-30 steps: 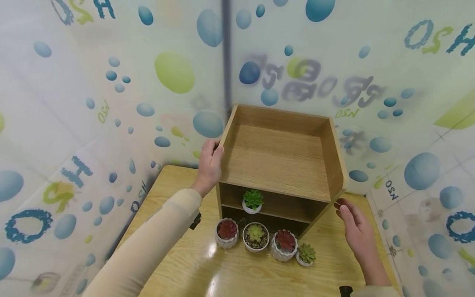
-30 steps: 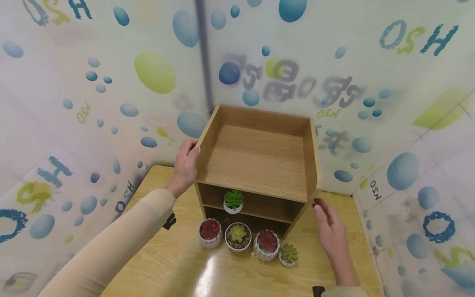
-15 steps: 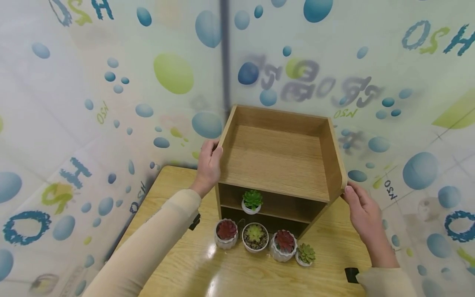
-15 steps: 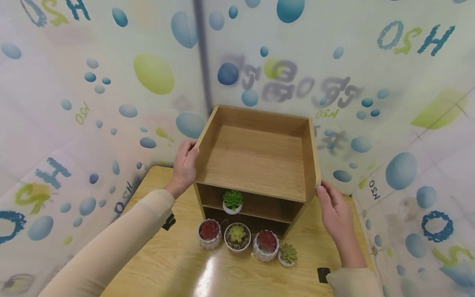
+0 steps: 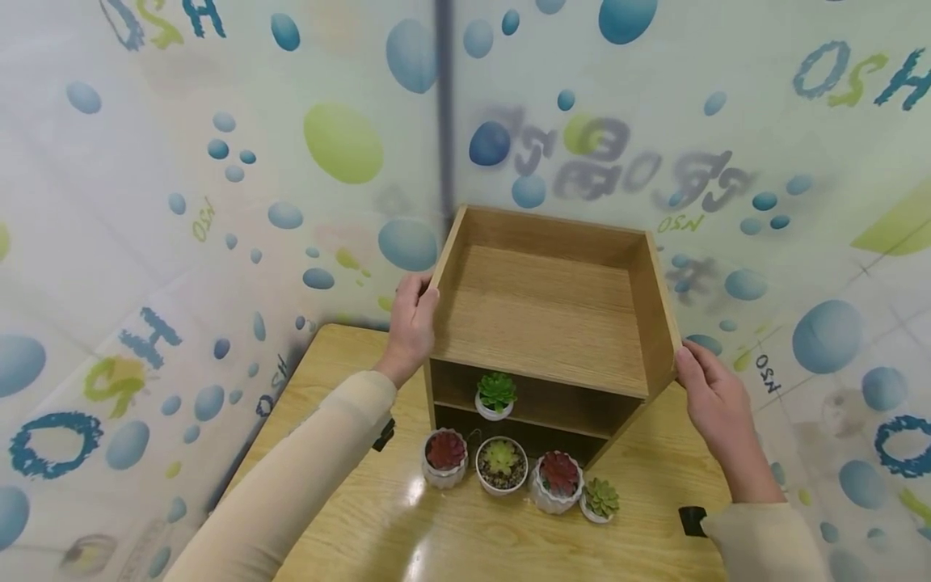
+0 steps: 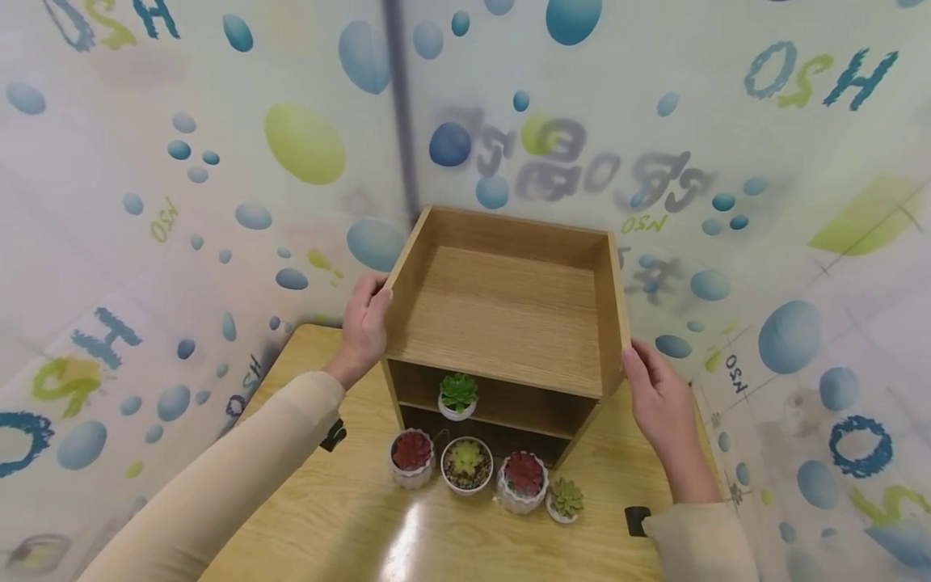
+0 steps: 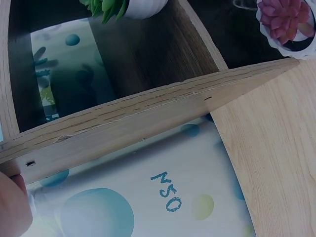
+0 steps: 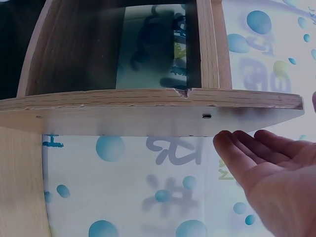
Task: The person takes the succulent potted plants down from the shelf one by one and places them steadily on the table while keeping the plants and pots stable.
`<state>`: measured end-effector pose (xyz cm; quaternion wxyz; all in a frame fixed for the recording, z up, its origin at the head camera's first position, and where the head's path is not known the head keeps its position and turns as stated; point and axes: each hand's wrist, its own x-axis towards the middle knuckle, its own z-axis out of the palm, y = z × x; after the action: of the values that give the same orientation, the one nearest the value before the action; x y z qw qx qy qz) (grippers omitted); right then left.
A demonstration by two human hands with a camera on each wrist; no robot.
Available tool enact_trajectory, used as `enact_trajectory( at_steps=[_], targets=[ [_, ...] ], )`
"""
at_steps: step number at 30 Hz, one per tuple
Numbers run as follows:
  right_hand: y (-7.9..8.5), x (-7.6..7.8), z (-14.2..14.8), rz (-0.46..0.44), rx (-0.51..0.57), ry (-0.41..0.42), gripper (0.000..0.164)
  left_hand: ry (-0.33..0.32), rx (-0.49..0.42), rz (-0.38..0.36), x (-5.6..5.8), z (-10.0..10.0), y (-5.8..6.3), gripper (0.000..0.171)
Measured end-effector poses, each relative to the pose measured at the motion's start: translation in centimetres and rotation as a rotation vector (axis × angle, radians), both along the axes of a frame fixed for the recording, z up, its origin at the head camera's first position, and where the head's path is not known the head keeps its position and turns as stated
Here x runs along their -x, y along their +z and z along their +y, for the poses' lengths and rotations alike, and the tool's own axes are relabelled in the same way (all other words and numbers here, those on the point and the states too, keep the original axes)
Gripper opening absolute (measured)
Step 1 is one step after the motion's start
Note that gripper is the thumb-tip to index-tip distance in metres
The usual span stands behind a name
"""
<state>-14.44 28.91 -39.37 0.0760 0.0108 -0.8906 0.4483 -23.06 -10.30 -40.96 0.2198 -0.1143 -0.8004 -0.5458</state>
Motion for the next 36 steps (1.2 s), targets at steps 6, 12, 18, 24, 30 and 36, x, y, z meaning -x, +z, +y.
enact_trajectory(
  at_steps=[6, 12, 18, 24, 30, 36],
  targets=[
    [0.6, 0.9, -0.1, -0.066, -0.008, 0.022, 0.067, 0.001, 0.002, -0.018, 0.0, -0.1, 0.0, 0.04],
    [0.7, 1.7, -0.2, -0.098, -0.028, 0.034, 0.068, 0.003, -0.004, -0.022, -0.1, -0.1, -0.1, 0.039],
    [1.0, 2.1, -0.3, -0.112, -0.017, 0.021, 0.068, 0.009, -0.004, -0.005, -0.1, -0.1, -0.3, 0.037],
    [1.4, 2.6, -0.5, -0.098, -0.014, -0.029, 0.069, -0.001, -0.006, 0.005, 0.0, 0.0, -0.1, 0.038],
    [1.5, 2.8, -1.1, -0.044, -0.036, -0.117, 0.067, 0.005, -0.023, 0.006, 0.0, 0.1, -0.1, 0.039],
    [0.9, 3.1, -1.6, 0.055, -0.086, -0.158, 0.061, 0.013, -0.02, 0.029, 0.0, 0.0, -0.1, 0.039]
  ],
)
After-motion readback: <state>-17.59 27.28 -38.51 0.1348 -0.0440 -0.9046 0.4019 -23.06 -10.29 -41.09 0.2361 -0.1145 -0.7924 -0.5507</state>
